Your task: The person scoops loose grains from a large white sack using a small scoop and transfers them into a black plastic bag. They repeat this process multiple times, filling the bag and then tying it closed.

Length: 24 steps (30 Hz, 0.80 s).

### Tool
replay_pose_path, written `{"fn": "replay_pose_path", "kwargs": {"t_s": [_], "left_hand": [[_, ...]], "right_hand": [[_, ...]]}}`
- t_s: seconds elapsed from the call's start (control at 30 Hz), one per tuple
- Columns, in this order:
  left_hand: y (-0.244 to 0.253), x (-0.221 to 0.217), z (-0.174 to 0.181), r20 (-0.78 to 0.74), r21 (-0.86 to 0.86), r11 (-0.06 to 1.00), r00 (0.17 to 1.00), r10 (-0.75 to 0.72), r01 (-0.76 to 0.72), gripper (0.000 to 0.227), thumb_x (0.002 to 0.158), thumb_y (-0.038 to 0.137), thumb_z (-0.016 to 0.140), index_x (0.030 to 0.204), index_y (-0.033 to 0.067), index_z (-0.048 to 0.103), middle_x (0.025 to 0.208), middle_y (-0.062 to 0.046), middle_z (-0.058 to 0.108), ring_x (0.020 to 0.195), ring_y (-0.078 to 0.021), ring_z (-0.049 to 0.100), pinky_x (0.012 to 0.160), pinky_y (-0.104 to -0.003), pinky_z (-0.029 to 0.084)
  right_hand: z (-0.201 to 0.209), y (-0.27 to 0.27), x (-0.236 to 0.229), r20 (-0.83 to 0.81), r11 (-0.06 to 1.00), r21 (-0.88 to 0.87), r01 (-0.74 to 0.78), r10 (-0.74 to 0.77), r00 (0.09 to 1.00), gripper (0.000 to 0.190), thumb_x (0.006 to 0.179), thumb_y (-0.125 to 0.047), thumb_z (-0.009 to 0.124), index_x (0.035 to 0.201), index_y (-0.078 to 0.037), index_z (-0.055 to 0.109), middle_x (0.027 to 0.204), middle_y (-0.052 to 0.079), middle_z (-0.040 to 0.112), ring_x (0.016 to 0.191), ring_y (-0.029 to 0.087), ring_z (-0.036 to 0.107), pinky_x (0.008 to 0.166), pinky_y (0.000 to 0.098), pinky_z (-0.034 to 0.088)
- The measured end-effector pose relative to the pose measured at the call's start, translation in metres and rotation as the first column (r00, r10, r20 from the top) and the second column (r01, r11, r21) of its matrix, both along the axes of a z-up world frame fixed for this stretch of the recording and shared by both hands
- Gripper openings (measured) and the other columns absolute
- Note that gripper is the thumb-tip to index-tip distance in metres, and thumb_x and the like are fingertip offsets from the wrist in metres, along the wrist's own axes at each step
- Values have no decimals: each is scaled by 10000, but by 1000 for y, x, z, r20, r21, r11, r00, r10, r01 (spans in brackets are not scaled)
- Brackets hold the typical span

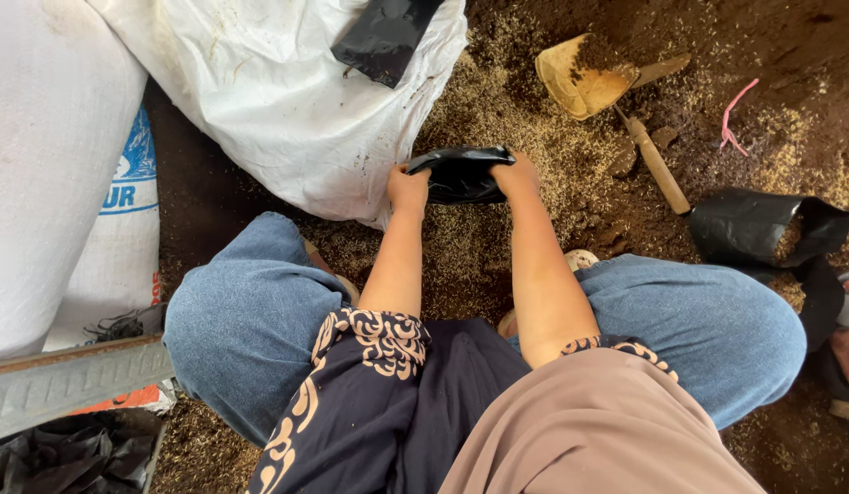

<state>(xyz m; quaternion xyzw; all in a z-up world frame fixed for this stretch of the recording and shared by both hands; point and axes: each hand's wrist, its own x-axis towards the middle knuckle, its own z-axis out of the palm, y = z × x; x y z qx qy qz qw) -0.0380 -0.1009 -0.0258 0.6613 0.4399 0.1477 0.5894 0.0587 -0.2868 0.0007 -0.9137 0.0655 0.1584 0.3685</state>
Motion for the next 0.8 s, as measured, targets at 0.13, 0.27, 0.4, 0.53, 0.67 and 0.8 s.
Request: {"fn": "replay_pose_path", "kwargs": {"t_s": [0.13,0.27,0.4,0.53,0.67,0.8], "left_hand": [[15,2,-31,-14,234,965,993,-118,118,336,793,92,710,1108,15,621,1013,-181,728,960,-351,722,848,-415,558],[18,-5,-29,-141,490,832,966,-219,260,336,826,28,648,1161,45,639,1057,-196,731,1028,-413,696,878,-460,549],[11,-19,-18,-157,566,731,921,-357,380,747,615,111,771,1332,47,572,1169,-294,632,1044,-513,621,844,-533,515],[14,-15,-26,-209,374,850,927,-312,370,499,845,279,667,1304,87,626,1147,-228,721,1091,-410,686,952,-464,534],[24,-3,-42,-171,357,889,956,-237,285,535,840,301,678,1306,46,609,1167,-239,719,1093,-409,688,956,-450,537],[28,4,-35,-137,312,903,955,-264,294,543,837,331,679,1306,63,628,1188,-219,712,1116,-386,676,951,-438,523]], "right_hand": [[27,4,-21,-35,970,-178,-165,161,986,266,901,-307,755,1082,-130,672,1091,102,722,1025,286,689,892,436,524],[33,7,-25,221,973,-230,-35,88,971,171,912,-138,681,1082,-152,664,1028,78,731,951,283,712,830,451,557],[31,1,-13,315,983,-145,-113,154,936,333,771,-145,765,1064,-111,610,1036,84,648,913,296,667,763,446,532],[37,5,-4,658,958,-85,-275,262,706,505,639,-224,884,1038,-47,629,1037,181,623,970,374,626,843,518,534],[32,32,-13,302,880,115,-460,411,860,257,896,-178,614,1105,-56,700,1075,145,757,979,283,695,920,370,585],[20,49,-23,156,714,-164,-681,700,696,508,859,-267,689,1334,-110,606,1291,166,664,1145,358,640,938,456,505]]}}
